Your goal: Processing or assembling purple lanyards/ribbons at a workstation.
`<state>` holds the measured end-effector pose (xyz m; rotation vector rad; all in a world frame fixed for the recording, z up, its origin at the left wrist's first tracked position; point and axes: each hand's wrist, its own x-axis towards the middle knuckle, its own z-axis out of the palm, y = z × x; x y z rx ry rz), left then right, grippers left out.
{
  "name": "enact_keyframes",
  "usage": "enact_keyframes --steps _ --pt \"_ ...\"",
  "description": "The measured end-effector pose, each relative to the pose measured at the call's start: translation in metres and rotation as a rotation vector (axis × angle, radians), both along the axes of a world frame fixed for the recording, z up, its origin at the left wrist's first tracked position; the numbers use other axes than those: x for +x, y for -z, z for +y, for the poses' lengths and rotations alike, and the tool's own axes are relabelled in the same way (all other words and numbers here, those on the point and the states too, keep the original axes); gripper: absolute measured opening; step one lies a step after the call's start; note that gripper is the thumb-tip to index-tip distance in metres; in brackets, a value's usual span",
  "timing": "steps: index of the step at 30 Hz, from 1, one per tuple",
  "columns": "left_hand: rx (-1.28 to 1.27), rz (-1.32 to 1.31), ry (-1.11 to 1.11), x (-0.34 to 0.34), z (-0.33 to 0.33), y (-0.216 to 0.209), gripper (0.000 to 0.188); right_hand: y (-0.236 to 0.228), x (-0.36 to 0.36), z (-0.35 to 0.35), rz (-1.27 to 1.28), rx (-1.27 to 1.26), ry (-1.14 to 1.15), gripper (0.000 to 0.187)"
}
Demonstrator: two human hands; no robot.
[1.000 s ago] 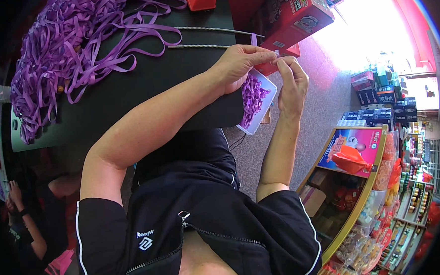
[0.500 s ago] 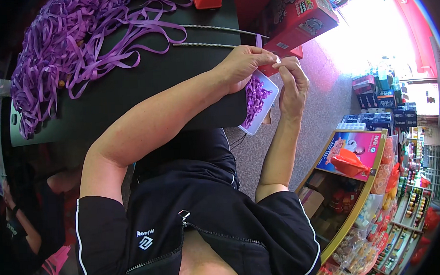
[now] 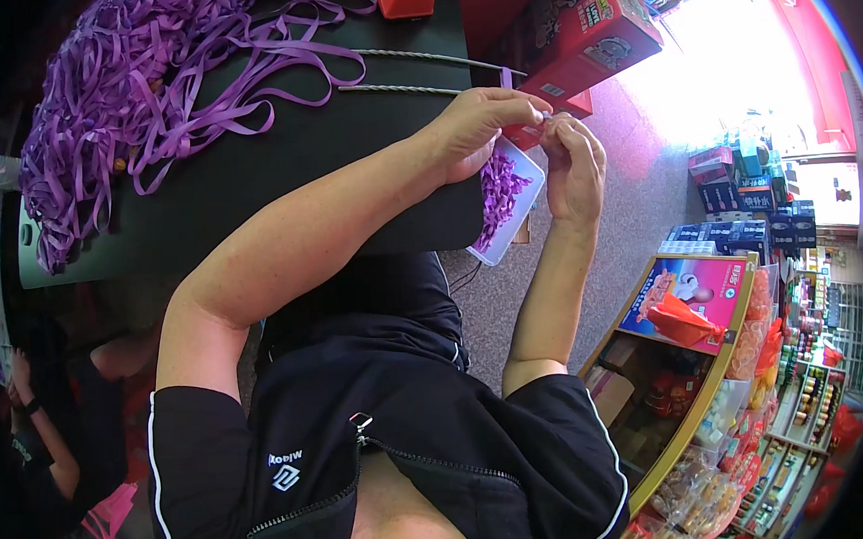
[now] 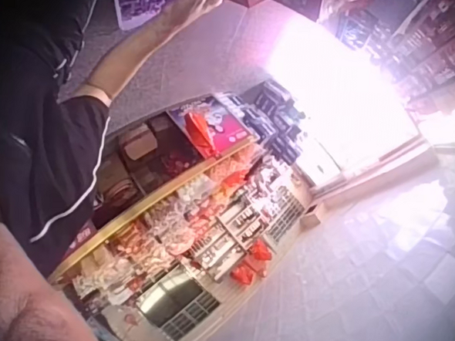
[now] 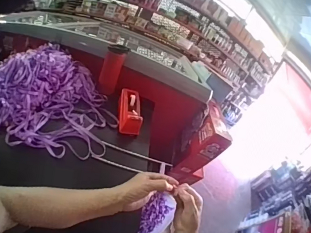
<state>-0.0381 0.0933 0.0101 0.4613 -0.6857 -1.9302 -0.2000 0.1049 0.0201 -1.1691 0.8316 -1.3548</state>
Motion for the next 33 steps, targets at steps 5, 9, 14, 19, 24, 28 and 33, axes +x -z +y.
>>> enact_keyframes --steps 5,9,14,19,24,28,33 --pt "-0.004 -0.066 -0.032 -0.003 -0.001 0.005 0.019 0.001 0.003 0.002 0.020 0.027 0.016 0.014" --pt "0.019 -0.022 -0.037 -0.003 -0.001 0.006 0.017 0.003 0.003 0.003 0.059 0.121 0.076 0.015" --pt "-0.022 0.039 0.008 -0.002 -0.003 0.009 0.019 0.013 -0.016 -0.012 -0.257 0.423 -0.055 0.022" --pt "0.020 0.014 -0.052 -0.005 -0.002 0.007 0.019 0.017 -0.019 -0.019 -0.249 0.295 0.071 0.026" --pt "0.008 0.034 -0.019 -0.001 -0.003 0.006 0.021 -0.002 0.000 -0.007 0.347 -0.233 0.133 0.033" --pt "0.010 0.048 -0.004 -0.001 -0.002 0.004 0.020 -0.001 -0.008 -0.017 0.368 -0.224 -0.023 0.031" --pt "0.006 0.041 -0.025 -0.003 -0.002 0.006 0.018 0.003 -0.011 -0.018 0.303 -0.162 -0.042 0.019"
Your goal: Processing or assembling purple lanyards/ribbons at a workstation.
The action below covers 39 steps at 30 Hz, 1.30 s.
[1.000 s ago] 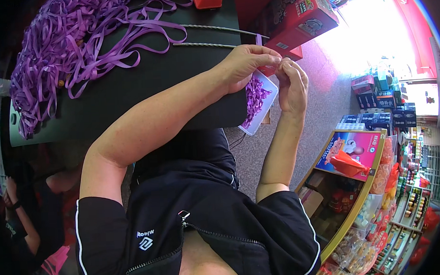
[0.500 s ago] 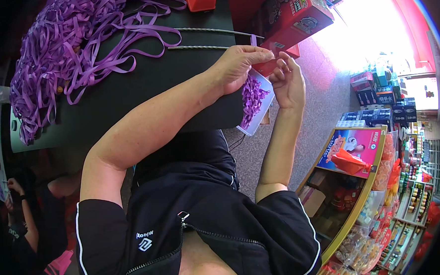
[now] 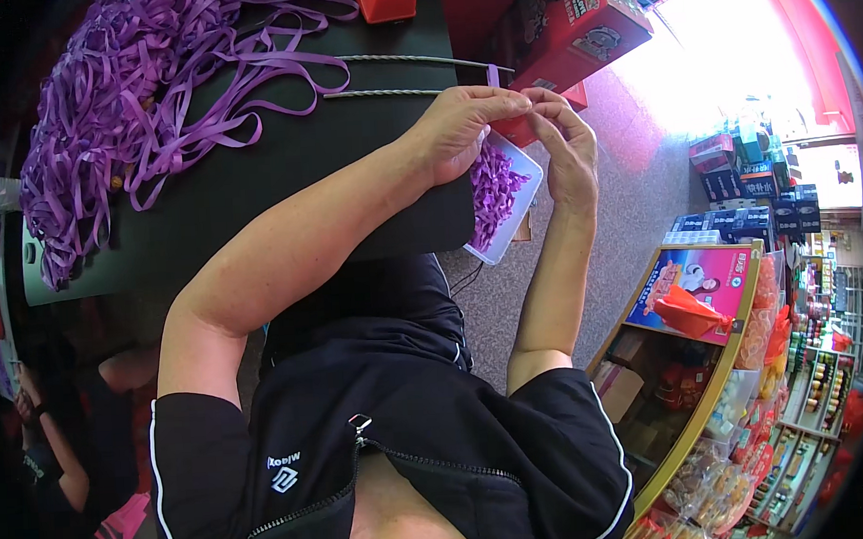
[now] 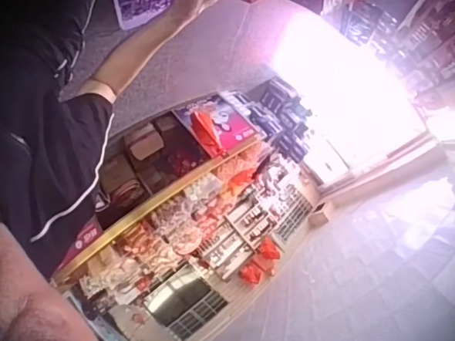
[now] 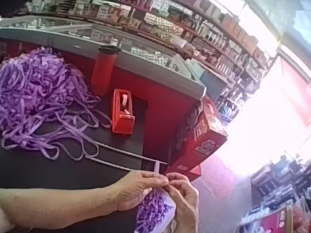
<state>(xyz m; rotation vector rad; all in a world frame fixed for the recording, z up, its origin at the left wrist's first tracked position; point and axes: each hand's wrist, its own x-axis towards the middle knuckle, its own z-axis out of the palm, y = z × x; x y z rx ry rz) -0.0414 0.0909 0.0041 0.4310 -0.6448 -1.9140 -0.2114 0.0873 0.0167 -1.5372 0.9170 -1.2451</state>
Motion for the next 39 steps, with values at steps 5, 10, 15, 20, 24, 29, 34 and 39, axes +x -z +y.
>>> enact_keyframes --steps 5,10,15,20,24,29,34,39 --pt "0.011 -0.011 -0.069 -0.002 0.005 -0.006 0.031 0.004 -0.005 -0.009 0.000 0.084 0.134 0.015" --pt "0.158 0.063 -0.094 -0.003 -0.001 -0.004 0.049 -0.024 -0.012 -0.052 0.406 0.091 -0.134 0.022" --pt "0.151 0.134 -0.094 0.001 0.003 -0.008 0.060 -0.038 0.007 -0.095 0.771 0.138 -0.423 0.024" --pt "0.148 0.131 -0.078 0.001 0.002 -0.007 0.067 -0.045 0.019 -0.108 1.001 0.220 -0.343 0.034" --pt "0.145 0.120 -0.073 0.001 0.001 -0.005 0.067 -0.040 0.021 -0.105 1.001 0.155 -0.315 0.035" --pt "0.154 0.103 -0.077 0.001 0.003 -0.009 0.065 -0.041 0.025 -0.103 1.135 0.092 -0.215 0.035" --pt "0.151 0.111 -0.070 0.001 0.001 -0.006 0.065 -0.044 0.038 -0.088 1.315 0.039 -0.040 0.035" --pt "0.165 0.108 -0.080 0.002 0.001 -0.006 0.061 -0.051 0.058 -0.071 1.479 0.119 0.105 0.034"
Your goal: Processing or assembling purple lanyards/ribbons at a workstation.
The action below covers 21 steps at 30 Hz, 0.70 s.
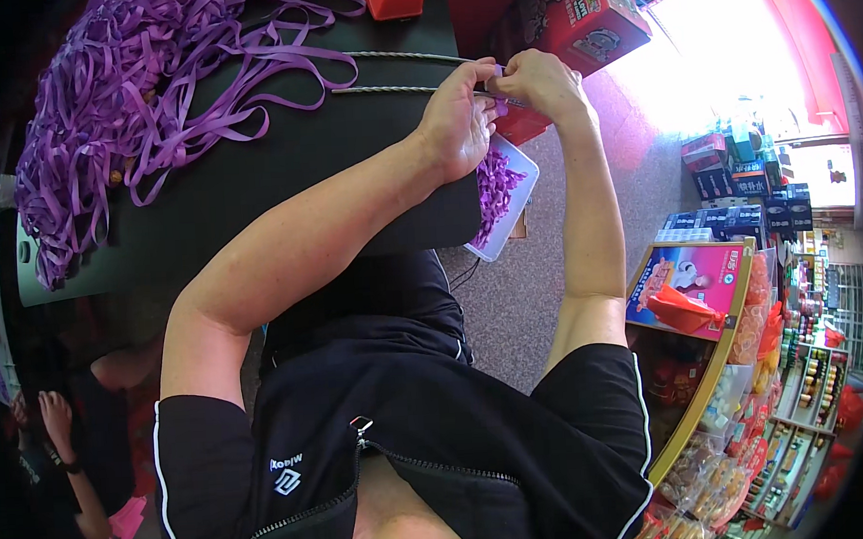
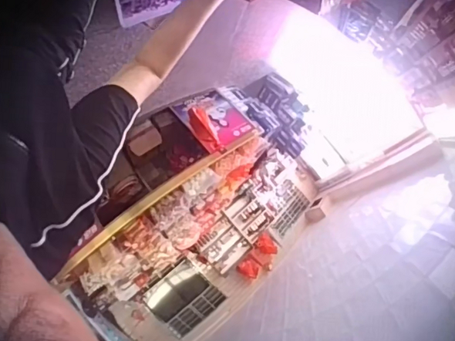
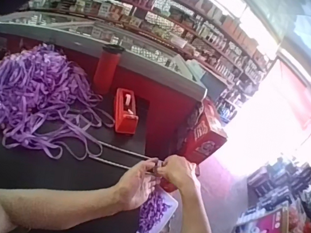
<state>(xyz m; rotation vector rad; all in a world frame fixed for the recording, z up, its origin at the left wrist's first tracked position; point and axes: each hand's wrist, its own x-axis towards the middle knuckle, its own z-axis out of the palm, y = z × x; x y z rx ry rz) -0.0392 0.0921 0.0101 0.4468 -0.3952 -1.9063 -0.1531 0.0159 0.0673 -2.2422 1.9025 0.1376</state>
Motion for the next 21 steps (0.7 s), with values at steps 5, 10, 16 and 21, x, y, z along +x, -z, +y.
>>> enact_keyframes --steps 5,10,16,21 --pt "0.014 0.003 -0.005 -0.002 0.001 -0.003 0.057 0.014 -0.011 -0.005 -0.099 0.008 0.015 0.038" --pt "0.004 0.038 -0.019 -0.001 -0.001 0.000 0.059 0.033 -0.051 -0.008 -0.839 0.116 0.025 0.045" --pt "-0.004 0.041 -0.019 -0.002 0.001 -0.002 0.069 0.129 -0.065 -0.018 -1.438 0.433 0.256 0.033" --pt "-0.009 0.033 -0.012 0.002 0.001 -0.002 0.071 0.159 -0.040 -0.008 -2.132 0.994 -0.029 0.041"
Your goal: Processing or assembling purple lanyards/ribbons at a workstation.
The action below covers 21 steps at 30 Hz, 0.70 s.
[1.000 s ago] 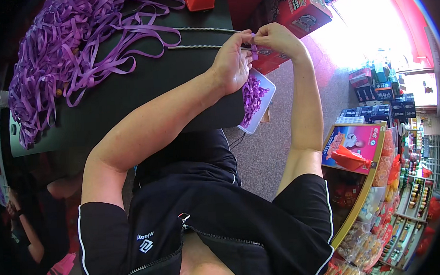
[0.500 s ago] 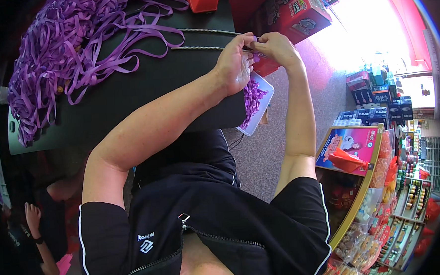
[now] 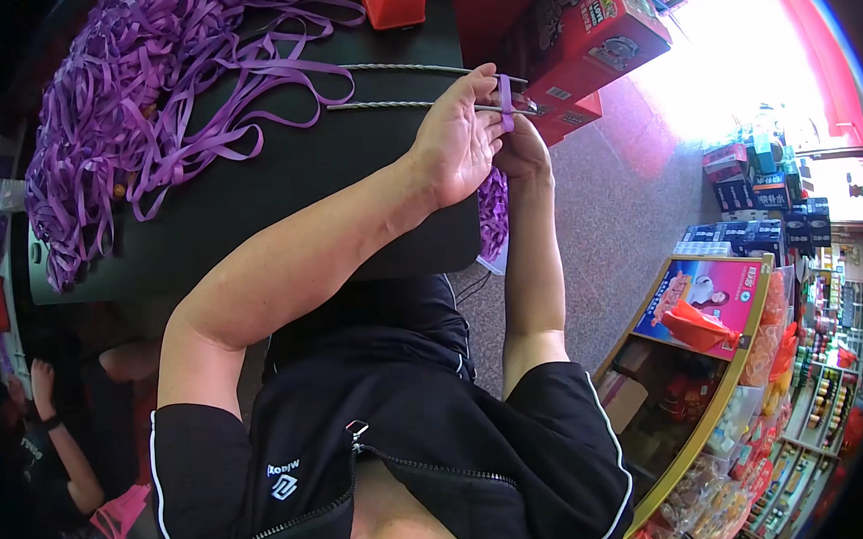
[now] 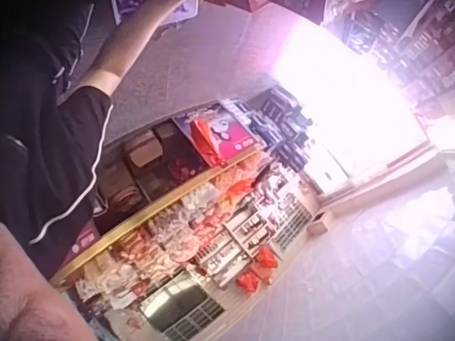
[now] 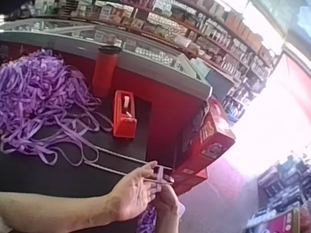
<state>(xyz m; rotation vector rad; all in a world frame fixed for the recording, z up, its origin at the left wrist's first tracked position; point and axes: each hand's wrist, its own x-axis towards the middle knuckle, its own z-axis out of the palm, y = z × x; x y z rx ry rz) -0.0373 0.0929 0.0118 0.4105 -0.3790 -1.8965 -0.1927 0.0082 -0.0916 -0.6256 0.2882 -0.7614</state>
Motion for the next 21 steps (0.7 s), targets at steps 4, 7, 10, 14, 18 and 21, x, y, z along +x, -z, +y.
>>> enact_keyframes --steps 4,7,10,14,18,21 --pt "-0.009 -0.008 -0.003 -0.001 0.002 -0.002 0.068 0.004 0.007 0.004 -0.302 0.074 -0.023 0.043" --pt "-0.019 -0.021 0.018 0.002 0.000 0.001 0.067 0.000 0.018 0.007 -0.414 0.139 -0.078 0.040" --pt "-0.025 -0.029 0.028 0.000 -0.001 0.002 0.067 0.010 0.018 0.005 -0.525 0.244 -0.113 0.035" --pt "-0.015 -0.021 0.035 -0.001 -0.001 0.000 0.067 0.016 0.010 0.002 -0.372 0.270 0.001 0.027" --pt "-0.010 -0.015 0.030 0.001 0.001 -0.001 0.067 -0.010 0.002 0.007 -0.090 0.153 0.091 0.019" --pt "-0.018 -0.010 0.037 0.000 0.001 -0.003 0.066 -0.015 -0.013 -0.003 0.034 0.164 0.094 0.015"
